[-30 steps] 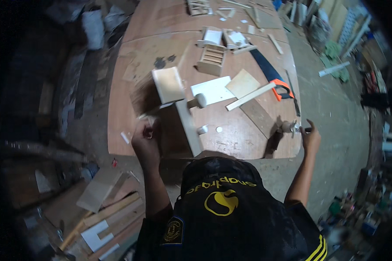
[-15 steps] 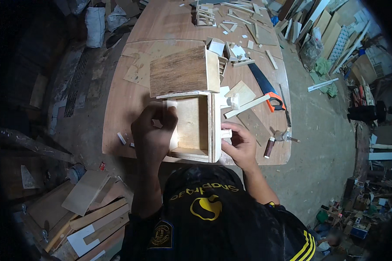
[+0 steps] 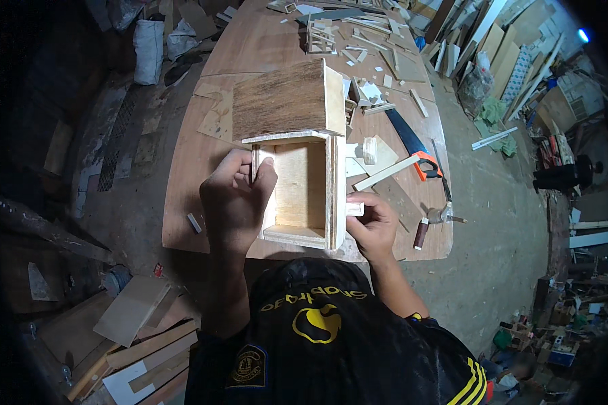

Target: Assembling a small wooden box structure by applying glue to wooden slats and sticking them together.

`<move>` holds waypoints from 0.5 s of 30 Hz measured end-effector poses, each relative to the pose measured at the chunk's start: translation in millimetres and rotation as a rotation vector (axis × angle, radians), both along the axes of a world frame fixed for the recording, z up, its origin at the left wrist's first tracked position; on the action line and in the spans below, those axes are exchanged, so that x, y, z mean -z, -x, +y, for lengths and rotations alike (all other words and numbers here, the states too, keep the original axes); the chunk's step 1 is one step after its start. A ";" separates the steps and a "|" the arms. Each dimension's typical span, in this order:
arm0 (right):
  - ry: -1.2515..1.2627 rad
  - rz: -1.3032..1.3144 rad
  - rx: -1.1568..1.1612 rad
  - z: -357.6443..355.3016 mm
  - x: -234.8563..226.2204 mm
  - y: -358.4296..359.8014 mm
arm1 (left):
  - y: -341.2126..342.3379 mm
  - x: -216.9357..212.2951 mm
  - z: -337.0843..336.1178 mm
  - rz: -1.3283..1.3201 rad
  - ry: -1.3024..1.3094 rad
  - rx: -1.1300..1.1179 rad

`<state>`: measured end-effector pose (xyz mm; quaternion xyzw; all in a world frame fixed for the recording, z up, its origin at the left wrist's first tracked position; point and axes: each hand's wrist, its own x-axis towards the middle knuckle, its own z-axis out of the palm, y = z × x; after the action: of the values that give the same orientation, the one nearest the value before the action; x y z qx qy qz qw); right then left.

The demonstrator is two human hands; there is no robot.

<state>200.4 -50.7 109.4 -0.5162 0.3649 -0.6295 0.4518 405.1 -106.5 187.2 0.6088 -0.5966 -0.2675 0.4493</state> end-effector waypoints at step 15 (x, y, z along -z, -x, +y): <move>0.005 0.006 0.001 -2.2 1.2 -2.7 | -2.5 8.0 -9.1 0.036 0.055 0.014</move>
<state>203.1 -52.9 108.2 -0.5190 0.3652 -0.6289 0.4492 407.6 -115.6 179.2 0.5872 -0.5997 -0.2650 0.4748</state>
